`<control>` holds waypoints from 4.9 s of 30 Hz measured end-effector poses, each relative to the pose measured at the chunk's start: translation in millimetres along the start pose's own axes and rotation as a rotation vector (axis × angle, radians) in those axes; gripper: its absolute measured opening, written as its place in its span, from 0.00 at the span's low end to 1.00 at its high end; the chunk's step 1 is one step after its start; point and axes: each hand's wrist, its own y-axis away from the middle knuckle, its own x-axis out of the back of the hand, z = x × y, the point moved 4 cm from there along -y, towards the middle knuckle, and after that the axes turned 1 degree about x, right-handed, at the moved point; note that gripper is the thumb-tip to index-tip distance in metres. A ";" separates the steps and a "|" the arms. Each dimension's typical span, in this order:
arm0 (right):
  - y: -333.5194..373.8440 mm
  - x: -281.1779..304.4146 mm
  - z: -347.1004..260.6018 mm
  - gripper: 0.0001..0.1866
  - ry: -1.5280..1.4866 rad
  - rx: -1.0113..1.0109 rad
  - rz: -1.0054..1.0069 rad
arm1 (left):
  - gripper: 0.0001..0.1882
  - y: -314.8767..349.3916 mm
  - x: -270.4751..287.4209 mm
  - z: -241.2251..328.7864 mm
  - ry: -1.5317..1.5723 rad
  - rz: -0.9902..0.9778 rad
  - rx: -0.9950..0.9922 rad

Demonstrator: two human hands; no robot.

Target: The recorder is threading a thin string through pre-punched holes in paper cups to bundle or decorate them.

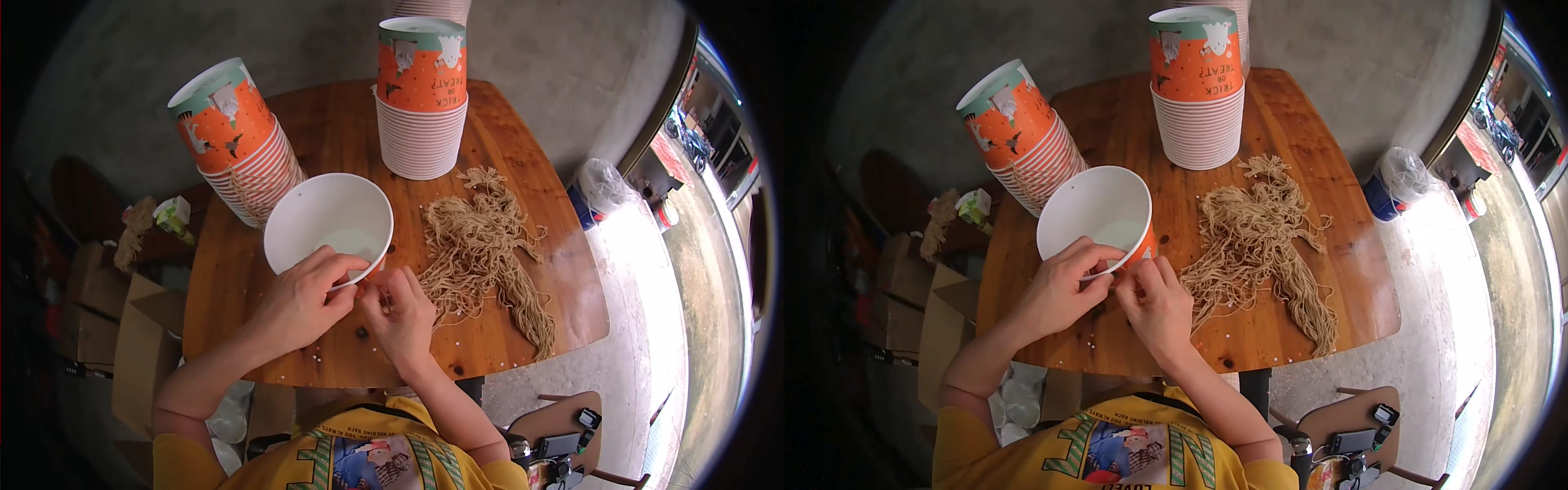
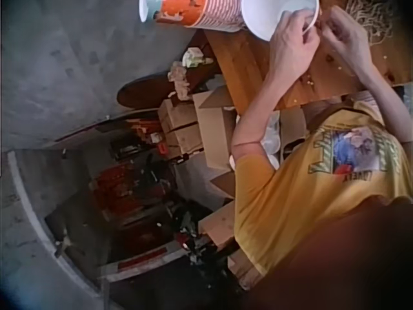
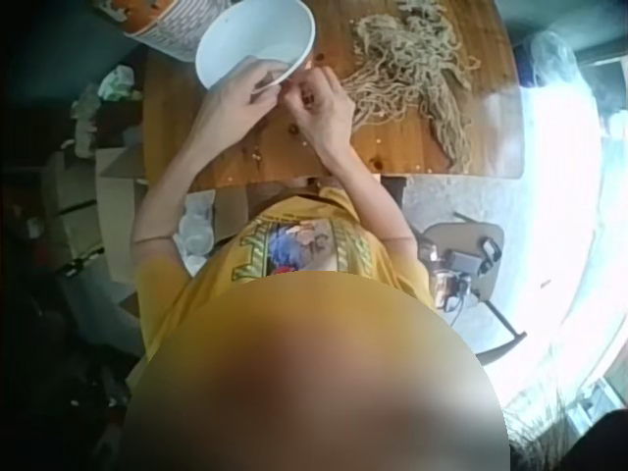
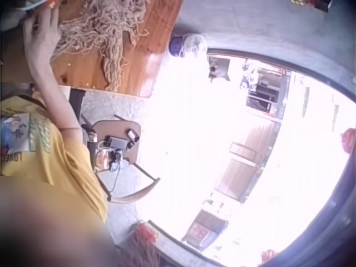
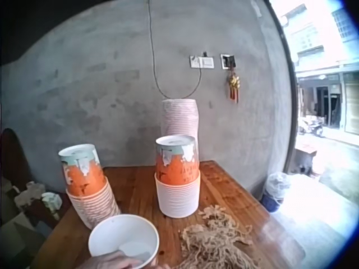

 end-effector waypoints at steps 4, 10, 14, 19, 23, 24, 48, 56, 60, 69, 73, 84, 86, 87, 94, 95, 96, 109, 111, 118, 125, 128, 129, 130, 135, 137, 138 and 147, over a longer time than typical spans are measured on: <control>-1.3 -1.2 -1.2 0.06 0.025 0.010 -0.001 | 0.12 -2.7 1.9 -1.3 0.029 -0.043 0.017; -3.0 -2.2 -1.3 0.07 0.042 0.043 -0.020 | 0.09 -25.5 4.5 -20.5 0.152 -0.255 0.110; -6.5 -1.4 -4.7 0.07 0.048 -0.012 -0.092 | 0.07 -33.9 -1.8 -29.6 0.157 -0.378 0.235; -13.1 12.2 6.4 0.07 -0.157 -0.203 -0.177 | 0.05 -31.8 8.7 -20.7 0.011 -0.119 -0.010; -35.3 17.2 3.0 0.08 -0.272 -0.203 -0.245 | 0.05 -31.3 14.2 -10.0 0.095 0.026 -0.155; -36.9 16.3 3.4 0.08 -0.266 -0.197 -0.246 | 0.05 -31.4 13.1 -9.1 0.142 0.020 -0.169; -44.8 14.8 1.0 0.06 -0.475 -0.312 -0.383 | 0.15 -36.2 0.7 -38.5 0.899 -0.117 0.350; -61.4 7.2 -3.3 0.06 -0.670 -0.366 -0.483 | 0.24 -39.6 2.2 -31.1 0.833 -0.108 0.185; -61.4 4.9 -3.0 0.05 -0.599 -0.337 -0.460 | 0.23 -38.8 -3.7 -38.3 0.869 -0.150 0.244; -61.6 2.6 -3.0 0.07 -0.612 -0.367 -0.447 | 0.09 -37.3 -12.6 -44.9 0.800 -0.231 0.276; -62.5 6.5 -0.6 0.08 -0.588 -0.356 -0.415 | 0.08 -36.6 -8.0 -38.0 0.815 -0.250 0.291; -90.9 28.8 -28.1 0.06 -0.555 -0.382 -0.818 | 0.06 -38.1 -16.9 -35.9 0.913 -0.273 0.260; -93.4 22.4 -19.7 0.06 -0.574 -0.355 -0.759 | 0.07 -37.5 -16.4 -33.0 0.917 -0.295 0.248; -95.2 20.7 -14.8 0.06 -0.595 -0.329 -0.704 | 0.08 -36.9 -15.8 -31.2 0.920 -0.313 0.240; -80.1 29.1 9.1 0.05 -0.522 -0.441 -0.509 | 0.09 -35.6 -17.1 -27.5 0.903 -0.399 0.268; -76.5 31.4 12.7 0.04 -0.473 -0.380 -0.439 | 0.09 -36.0 -16.9 -26.6 0.891 -0.399 0.276; -72.7 35.2 14.4 0.04 -0.423 -0.319 -0.369 | 0.09 -36.5 -17.0 -25.6 0.880 -0.399 0.285; -46.7 43.2 -20.5 0.06 0.090 0.177 -0.221 | 0.08 -38.1 -17.8 -26.1 0.882 -0.358 0.318; -44.4 42.0 -19.8 0.06 0.081 0.156 -0.221 | 0.07 -38.6 -19.0 -28.9 0.910 -0.389 0.355; -29.7 28.7 -25.8 0.07 0.009 0.150 -0.196 | 0.06 -37.2 -22.2 -37.2 1.063 -0.427 0.470; -25.2 27.7 -25.1 0.06 0.041 0.186 -0.157 | 0.08 -32.8 -16.6 -33.8 1.208 -0.400 0.538; -25.7 30.3 -24.9 0.06 0.048 0.182 -0.180 | 0.09 -33.6 -18.0 -38.9 1.269 -0.398 0.493; -25.9 31.0 -22.8 0.06 0.037 0.157 -0.192 | 0.08 -34.2 -18.8 -40.0 1.286 -0.406 0.464; -26.1 32.5 -21.7 0.06 0.025 0.134 -0.203 | 0.08 -33.7 -18.4 -38.7 1.286 -0.406 0.464; -28.3 39.7 -1.3 0.10 -0.126 -0.090 -0.119 | 0.06 -35.6 -12.7 -22.9 0.794 -0.286 0.249; -34.0 40.0 -9.7 0.10 -0.231 -0.073 -0.053 | 0.06 -34.0 -13.7 -20.7 0.776 -0.269 0.176; -35.3 40.9 -12.5 0.10 -0.231 -0.074 -0.051 | 0.05 -33.9 -13.5 -18.8 0.759 -0.251 0.105; -34.5 30.5 -12.6 0.07 0.000 0.019 -0.151 | 0.08 -34.7 -11.7 -16.4 0.593 -0.212 -0.030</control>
